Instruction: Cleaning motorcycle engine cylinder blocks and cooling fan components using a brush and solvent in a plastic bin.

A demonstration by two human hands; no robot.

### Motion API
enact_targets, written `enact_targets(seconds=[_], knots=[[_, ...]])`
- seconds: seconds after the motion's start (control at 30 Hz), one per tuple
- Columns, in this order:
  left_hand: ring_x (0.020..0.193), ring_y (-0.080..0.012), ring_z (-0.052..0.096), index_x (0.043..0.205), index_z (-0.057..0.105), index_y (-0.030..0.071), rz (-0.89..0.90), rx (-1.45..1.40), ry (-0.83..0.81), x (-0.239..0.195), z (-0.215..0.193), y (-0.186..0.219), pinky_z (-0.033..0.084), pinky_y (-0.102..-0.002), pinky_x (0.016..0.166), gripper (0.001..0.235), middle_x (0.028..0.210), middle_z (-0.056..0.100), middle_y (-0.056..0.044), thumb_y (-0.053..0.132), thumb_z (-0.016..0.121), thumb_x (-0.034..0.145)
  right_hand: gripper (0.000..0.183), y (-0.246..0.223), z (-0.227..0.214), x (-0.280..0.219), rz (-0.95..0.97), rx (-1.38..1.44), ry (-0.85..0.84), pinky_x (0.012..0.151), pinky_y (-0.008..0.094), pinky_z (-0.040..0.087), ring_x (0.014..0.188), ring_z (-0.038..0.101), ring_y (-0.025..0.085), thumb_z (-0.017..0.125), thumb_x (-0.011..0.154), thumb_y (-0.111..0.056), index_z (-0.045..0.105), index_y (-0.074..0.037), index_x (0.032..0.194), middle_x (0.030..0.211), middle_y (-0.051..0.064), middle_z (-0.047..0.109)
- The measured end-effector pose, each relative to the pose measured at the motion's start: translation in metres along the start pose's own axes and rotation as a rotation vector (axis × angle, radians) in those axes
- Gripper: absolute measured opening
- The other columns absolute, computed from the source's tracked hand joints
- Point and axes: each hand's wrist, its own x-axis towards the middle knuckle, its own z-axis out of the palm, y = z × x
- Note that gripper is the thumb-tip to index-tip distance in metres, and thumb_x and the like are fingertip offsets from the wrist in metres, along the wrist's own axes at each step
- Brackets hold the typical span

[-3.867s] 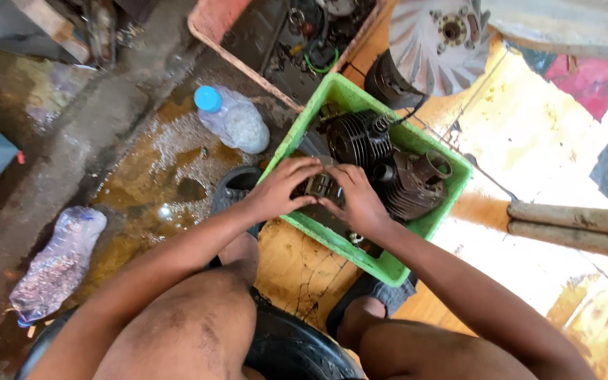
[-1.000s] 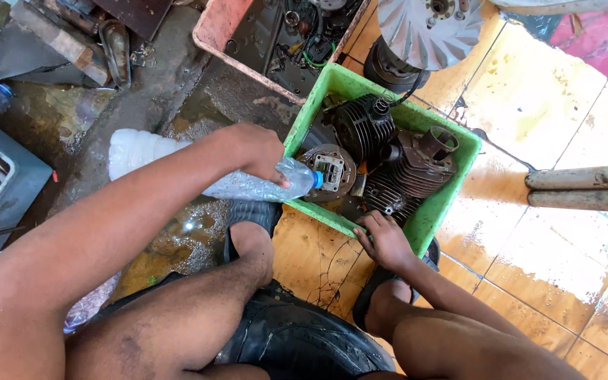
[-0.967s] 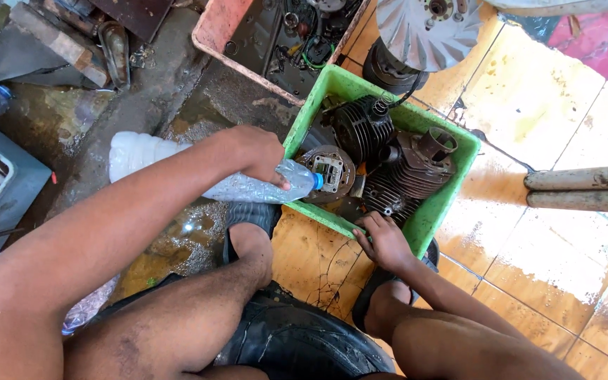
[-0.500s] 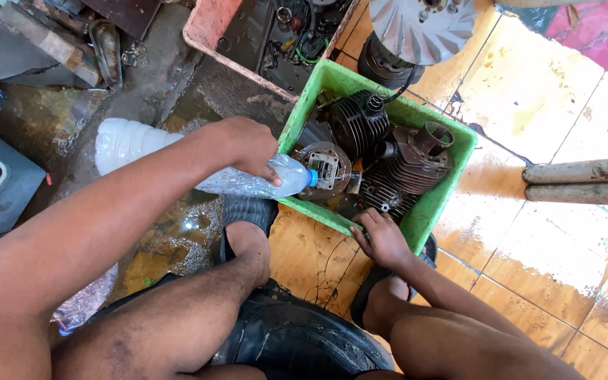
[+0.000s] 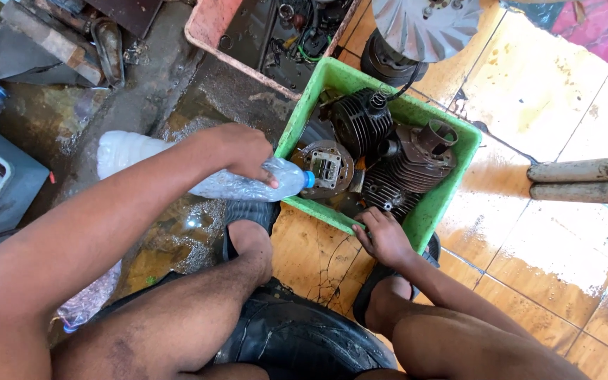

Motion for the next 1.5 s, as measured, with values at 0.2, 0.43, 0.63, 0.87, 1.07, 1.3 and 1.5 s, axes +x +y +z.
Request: enact_targets(seconds=[0.2, 0.43, 0.63, 0.87, 1.07, 1.3, 1.5], knots=[[0.105, -0.0392, 0.073, 0.118, 0.074, -0.001, -0.044, -0.088, 0.062, -0.016, -0.017, 0.001, 0.057, -0.053, 0.096, 0.071, 0.105, 0.075, -0.024, 0.065, 0.058, 0.096, 0.02, -0.002, -0.001, 0.0, 0.005, 0.004, -0.001, 0.083, 0.045, 0.053, 0.087, 0.071, 0.032, 0.055, 0.103, -0.036, 0.064, -0.018, 0.105, 0.095, 0.005, 0.064], [0.106, -0.0321, 0.074, 0.121, 0.075, 0.011, -0.049, -0.006, 0.004, -0.004, 0.008, -0.014, 0.058, -0.049, 0.095, 0.072, 0.108, 0.077, -0.015, 0.074, 0.061, 0.09, 0.024, 0.006, 0.013, 0.016, -0.123, -0.179, -0.027, 0.084, 0.042, 0.05, 0.093, 0.069, 0.03, 0.051, 0.103, -0.036, 0.064, -0.017, 0.096, 0.091, 0.006, 0.063], [0.117, -0.0409, 0.069, 0.13, 0.069, 0.012, -0.114, -0.086, 0.113, -0.022, 0.009, -0.031, 0.053, -0.055, 0.106, 0.064, 0.116, 0.076, -0.021, 0.061, 0.068, 0.089, 0.026, 0.022, 0.011, 0.065, -0.226, -0.693, 0.096, 0.081, 0.04, 0.046, 0.108, 0.057, 0.034, 0.057, 0.086, -0.022, 0.065, -0.009, 0.108, 0.11, 0.014, 0.06], [0.096, -0.0473, 0.068, 0.124, 0.061, -0.007, -0.042, -0.413, 0.88, -0.031, 0.048, -0.077, 0.053, -0.055, 0.085, 0.054, 0.105, 0.07, -0.029, 0.032, 0.078, 0.091, 0.022, 0.027, 0.029, 0.074, -0.181, -0.848, -0.079, 0.088, 0.043, 0.04, 0.106, 0.052, 0.032, 0.055, 0.092, -0.021, 0.067, -0.008, 0.106, 0.113, 0.015, 0.061], [0.084, -0.036, 0.071, 0.127, 0.058, -0.014, -0.14, -0.457, 1.207, -0.016, 0.084, -0.107, 0.057, -0.042, 0.077, 0.062, 0.104, 0.072, -0.026, 0.014, 0.084, 0.079, 0.021, 0.027, 0.018, 0.081, -0.183, -0.854, -0.091, 0.087, 0.04, 0.043, 0.094, 0.054, 0.027, 0.058, 0.091, -0.02, 0.069, -0.006, 0.101, 0.107, 0.013, 0.062], [0.113, -0.0381, 0.059, 0.135, 0.048, -0.004, -0.084, -0.42, 1.341, -0.032, 0.079, -0.093, 0.052, -0.06, 0.092, 0.07, 0.125, 0.054, -0.024, 0.054, 0.065, 0.1, 0.013, 0.042, 0.023, 0.075, -0.381, -0.808, -0.071, 0.088, 0.038, 0.043, 0.087, 0.055, 0.026, 0.063, 0.089, -0.014, 0.07, -0.005, 0.096, 0.093, 0.011, 0.062], [0.125, -0.0354, 0.04, 0.14, 0.042, -0.002, -0.11, -0.094, 1.66, -0.049, 0.046, -0.056, 0.027, -0.054, 0.106, 0.065, 0.134, 0.044, -0.021, 0.055, 0.042, 0.108, 0.041, 0.039, 0.03, 0.089, -0.142, -0.982, -0.144, 0.099, 0.041, 0.036, 0.111, 0.051, 0.034, 0.052, 0.093, -0.023, 0.067, 0.004, 0.121, 0.134, 0.026, 0.059]])
